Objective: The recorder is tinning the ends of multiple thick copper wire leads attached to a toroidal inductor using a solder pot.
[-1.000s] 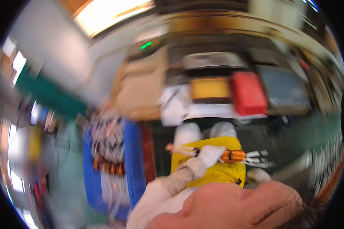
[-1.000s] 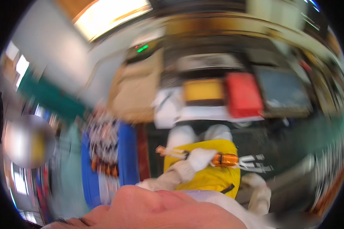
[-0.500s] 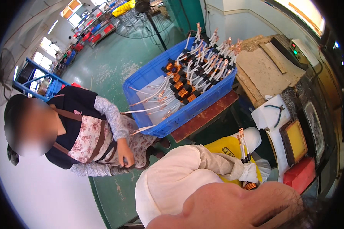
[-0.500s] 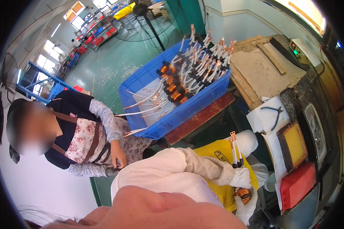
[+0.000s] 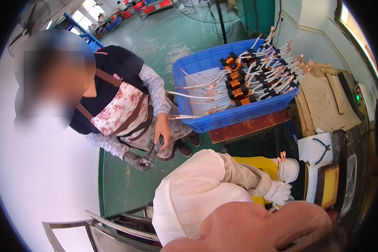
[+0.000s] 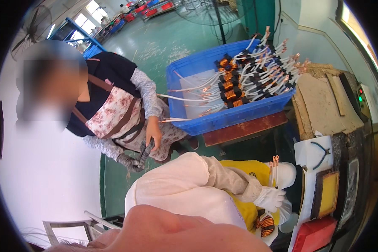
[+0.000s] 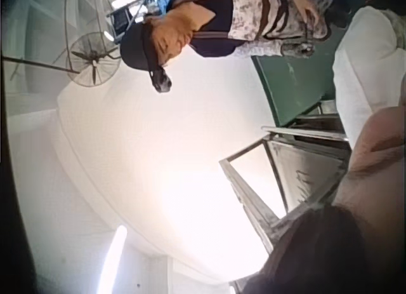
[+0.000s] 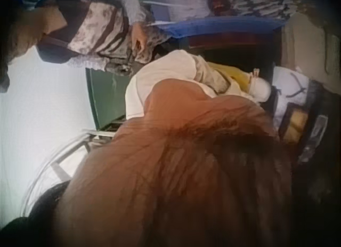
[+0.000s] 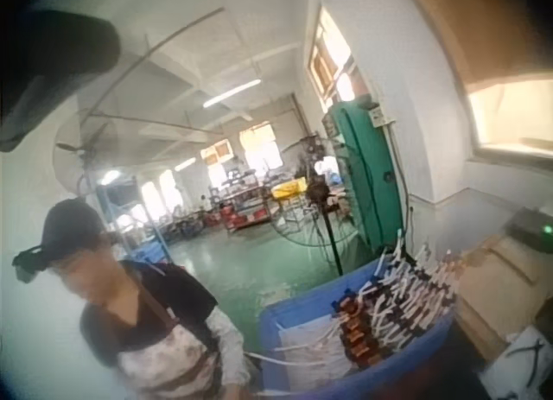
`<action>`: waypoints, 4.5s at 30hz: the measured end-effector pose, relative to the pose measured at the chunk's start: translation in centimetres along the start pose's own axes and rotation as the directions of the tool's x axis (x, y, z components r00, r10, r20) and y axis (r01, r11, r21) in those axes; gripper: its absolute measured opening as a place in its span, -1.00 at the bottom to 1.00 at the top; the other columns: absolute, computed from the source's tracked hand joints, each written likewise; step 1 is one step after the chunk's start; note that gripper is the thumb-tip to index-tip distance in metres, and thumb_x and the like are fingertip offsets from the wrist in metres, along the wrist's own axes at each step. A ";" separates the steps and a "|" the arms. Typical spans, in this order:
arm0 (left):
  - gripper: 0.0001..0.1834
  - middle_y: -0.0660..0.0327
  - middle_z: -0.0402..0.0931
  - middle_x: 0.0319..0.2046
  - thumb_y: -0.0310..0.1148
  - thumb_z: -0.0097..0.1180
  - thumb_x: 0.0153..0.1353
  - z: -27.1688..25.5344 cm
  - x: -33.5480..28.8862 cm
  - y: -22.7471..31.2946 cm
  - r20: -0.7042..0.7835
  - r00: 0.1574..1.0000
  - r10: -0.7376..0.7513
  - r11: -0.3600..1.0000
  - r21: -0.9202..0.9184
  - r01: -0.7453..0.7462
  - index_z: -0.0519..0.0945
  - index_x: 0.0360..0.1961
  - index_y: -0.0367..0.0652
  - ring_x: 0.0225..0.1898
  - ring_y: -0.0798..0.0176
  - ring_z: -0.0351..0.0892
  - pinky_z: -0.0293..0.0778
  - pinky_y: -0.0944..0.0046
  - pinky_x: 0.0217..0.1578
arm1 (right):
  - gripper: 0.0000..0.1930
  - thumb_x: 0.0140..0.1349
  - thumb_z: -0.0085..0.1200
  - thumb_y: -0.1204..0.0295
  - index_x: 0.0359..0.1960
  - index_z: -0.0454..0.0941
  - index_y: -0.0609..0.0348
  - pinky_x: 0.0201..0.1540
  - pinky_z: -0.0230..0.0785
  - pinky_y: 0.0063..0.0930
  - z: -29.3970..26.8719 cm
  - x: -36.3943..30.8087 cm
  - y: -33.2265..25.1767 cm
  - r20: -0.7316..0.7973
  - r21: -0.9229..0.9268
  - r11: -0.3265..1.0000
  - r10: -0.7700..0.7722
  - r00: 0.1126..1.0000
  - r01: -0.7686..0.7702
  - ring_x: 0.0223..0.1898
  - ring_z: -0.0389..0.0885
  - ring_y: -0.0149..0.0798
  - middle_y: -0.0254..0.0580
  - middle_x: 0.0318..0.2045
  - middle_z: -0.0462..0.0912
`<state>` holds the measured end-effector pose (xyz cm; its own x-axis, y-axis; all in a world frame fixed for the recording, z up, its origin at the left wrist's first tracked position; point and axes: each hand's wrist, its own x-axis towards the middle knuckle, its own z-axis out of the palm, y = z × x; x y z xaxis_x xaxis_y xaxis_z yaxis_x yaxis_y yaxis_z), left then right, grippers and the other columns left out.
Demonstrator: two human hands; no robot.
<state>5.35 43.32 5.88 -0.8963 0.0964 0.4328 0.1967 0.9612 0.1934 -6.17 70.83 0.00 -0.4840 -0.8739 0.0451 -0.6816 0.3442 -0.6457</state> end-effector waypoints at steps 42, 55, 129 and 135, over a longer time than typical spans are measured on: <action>-0.43 0.11 0.52 0.04 -0.23 0.12 0.26 -8.3 -9.3 -5.8 0.467 0.693 -0.549 -0.298 -0.884 0.360 0.36 0.28 -0.13 0.02 0.18 0.52 0.44 0.14 0.06 | -0.41 -0.06 0.33 0.63 0.09 0.44 0.25 0.09 0.40 -0.34 -3.1 3.6 -9.8 -0.116 0.056 0.985 0.167 0.979 -0.161 -0.03 0.56 -0.08 -0.02 -0.04 0.54; -0.51 0.07 0.57 0.08 -0.05 0.09 0.27 -7.4 -23.1 -9.5 0.347 0.138 -0.928 -0.021 -0.418 0.908 0.57 0.13 -0.08 0.18 0.02 0.48 0.31 0.11 0.23 | -0.44 -0.11 0.36 0.60 0.02 0.48 0.23 0.05 0.42 -0.35 -3.3 3.6 -10.4 -0.183 0.086 0.969 0.244 0.952 -0.231 -0.10 0.60 -0.09 -0.06 -0.13 0.57; -0.68 0.16 0.56 -0.11 -0.38 0.10 0.33 -10.7 -10.3 -7.6 0.428 0.331 -0.841 -0.454 -0.891 -0.002 0.45 0.08 -0.19 -0.11 0.28 0.60 0.54 0.28 -0.01 | -0.43 -0.18 0.39 0.50 -0.02 0.53 0.13 -0.07 0.50 -0.27 -4.6 11.1 -16.8 -0.026 -0.084 0.996 0.001 1.000 -0.003 -0.15 0.62 0.04 -0.05 -0.20 0.59; -0.67 0.20 0.58 -0.15 -0.32 0.08 0.37 -10.8 -8.6 -8.8 0.339 0.336 -0.879 -0.332 -0.940 0.081 0.46 0.11 -0.19 -0.18 0.32 0.57 0.50 0.28 -0.08 | -0.45 -0.15 0.40 0.52 -0.02 0.52 0.15 -0.06 0.51 -0.35 -4.6 10.3 -15.3 -0.112 0.015 0.996 0.087 0.990 -0.085 -0.14 0.63 0.00 -0.05 -0.18 0.58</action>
<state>15.62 31.21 9.99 -0.6088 -0.7244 -0.3235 0.2358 -0.5545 0.7980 -3.29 58.15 13.82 -0.5996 -0.7968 0.0743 -0.6297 0.4125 -0.6582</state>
